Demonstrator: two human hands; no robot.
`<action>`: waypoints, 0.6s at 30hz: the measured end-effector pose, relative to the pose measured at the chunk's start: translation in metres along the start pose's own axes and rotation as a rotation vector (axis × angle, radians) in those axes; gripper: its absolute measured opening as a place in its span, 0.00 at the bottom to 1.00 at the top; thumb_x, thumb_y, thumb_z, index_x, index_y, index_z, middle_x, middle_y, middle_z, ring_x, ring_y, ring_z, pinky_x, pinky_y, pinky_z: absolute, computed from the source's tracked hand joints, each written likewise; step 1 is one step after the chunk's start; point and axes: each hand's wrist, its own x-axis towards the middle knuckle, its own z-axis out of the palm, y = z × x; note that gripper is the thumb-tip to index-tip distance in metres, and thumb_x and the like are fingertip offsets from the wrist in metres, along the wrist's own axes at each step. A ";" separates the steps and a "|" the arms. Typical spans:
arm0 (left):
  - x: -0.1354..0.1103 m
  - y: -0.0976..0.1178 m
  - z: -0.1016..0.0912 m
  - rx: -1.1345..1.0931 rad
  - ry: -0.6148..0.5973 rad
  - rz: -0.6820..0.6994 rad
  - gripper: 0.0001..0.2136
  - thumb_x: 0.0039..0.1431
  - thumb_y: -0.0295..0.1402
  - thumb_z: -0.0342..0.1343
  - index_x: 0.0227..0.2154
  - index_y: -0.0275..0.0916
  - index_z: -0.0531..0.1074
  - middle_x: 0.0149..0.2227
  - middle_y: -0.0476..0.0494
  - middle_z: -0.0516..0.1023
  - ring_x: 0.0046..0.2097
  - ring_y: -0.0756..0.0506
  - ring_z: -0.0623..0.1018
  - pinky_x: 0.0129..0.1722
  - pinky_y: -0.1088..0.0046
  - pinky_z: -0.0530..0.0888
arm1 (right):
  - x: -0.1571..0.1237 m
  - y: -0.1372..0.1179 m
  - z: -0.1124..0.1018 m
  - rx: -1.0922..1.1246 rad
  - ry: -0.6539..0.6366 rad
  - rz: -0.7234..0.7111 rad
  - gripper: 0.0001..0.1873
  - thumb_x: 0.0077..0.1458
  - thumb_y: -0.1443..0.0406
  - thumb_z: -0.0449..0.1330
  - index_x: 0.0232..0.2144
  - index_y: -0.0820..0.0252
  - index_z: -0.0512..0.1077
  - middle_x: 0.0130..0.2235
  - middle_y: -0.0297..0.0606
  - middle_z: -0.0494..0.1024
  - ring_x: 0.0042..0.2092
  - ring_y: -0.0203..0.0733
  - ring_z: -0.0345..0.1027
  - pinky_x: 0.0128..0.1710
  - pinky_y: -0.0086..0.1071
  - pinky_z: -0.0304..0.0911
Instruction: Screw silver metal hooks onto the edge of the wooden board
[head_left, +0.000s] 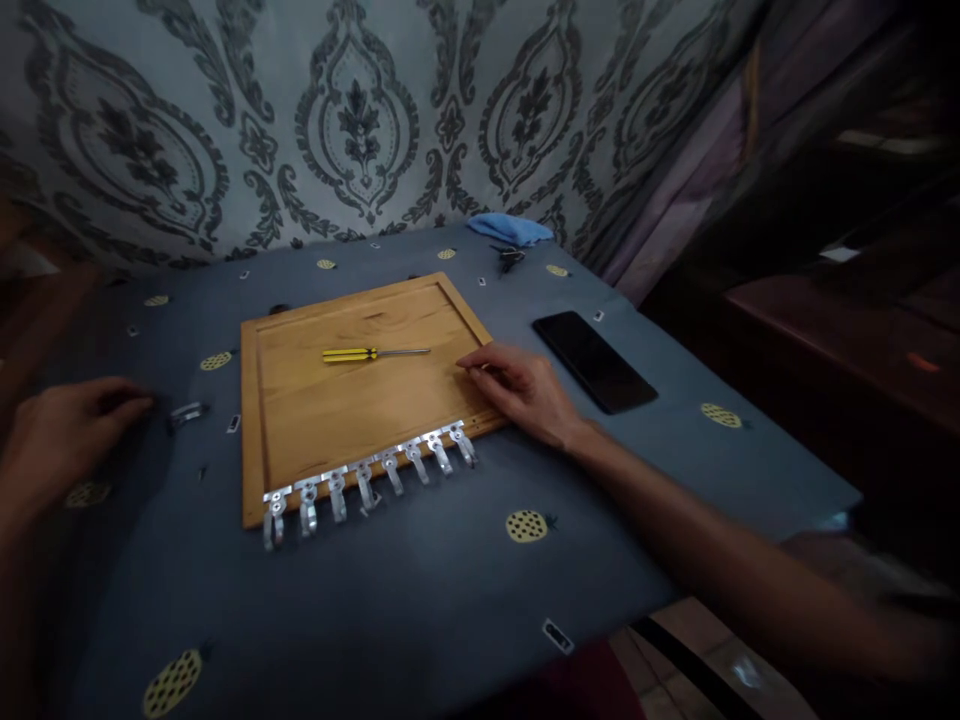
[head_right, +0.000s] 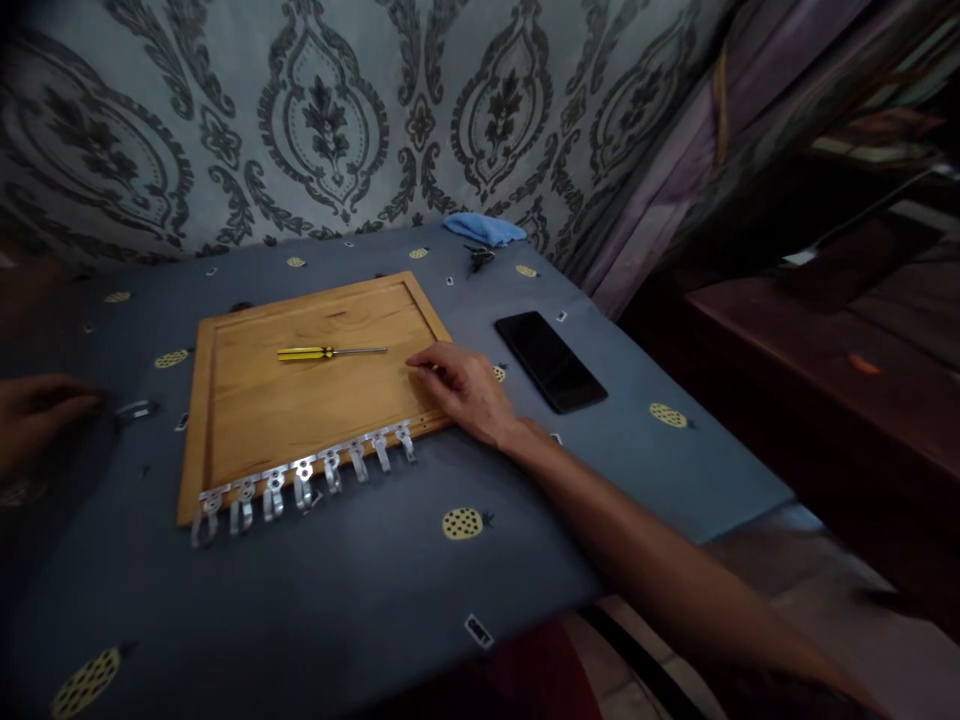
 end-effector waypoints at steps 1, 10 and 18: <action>-0.003 0.006 -0.004 -0.008 -0.022 -0.010 0.11 0.56 0.40 0.56 0.35 0.41 0.80 0.35 0.47 0.83 0.38 0.40 0.80 0.33 0.70 0.69 | 0.000 -0.001 0.000 0.002 -0.001 0.001 0.12 0.63 0.63 0.54 0.41 0.59 0.77 0.40 0.42 0.83 0.40 0.44 0.77 0.40 0.36 0.71; -0.007 0.020 -0.002 -0.251 -0.145 -0.081 0.17 0.66 0.39 0.58 0.53 0.36 0.71 0.52 0.39 0.75 0.48 0.42 0.78 0.47 0.57 0.79 | 0.000 0.010 0.001 -0.030 -0.002 0.057 0.14 0.61 0.57 0.56 0.40 0.57 0.78 0.41 0.46 0.84 0.41 0.54 0.79 0.39 0.44 0.73; -0.012 0.037 0.003 -0.544 -0.183 0.046 0.14 0.67 0.39 0.58 0.49 0.35 0.72 0.47 0.41 0.77 0.44 0.45 0.79 0.43 0.61 0.79 | 0.000 0.017 0.001 -0.039 -0.006 -0.021 0.15 0.64 0.54 0.55 0.40 0.53 0.77 0.41 0.46 0.84 0.40 0.56 0.80 0.36 0.48 0.74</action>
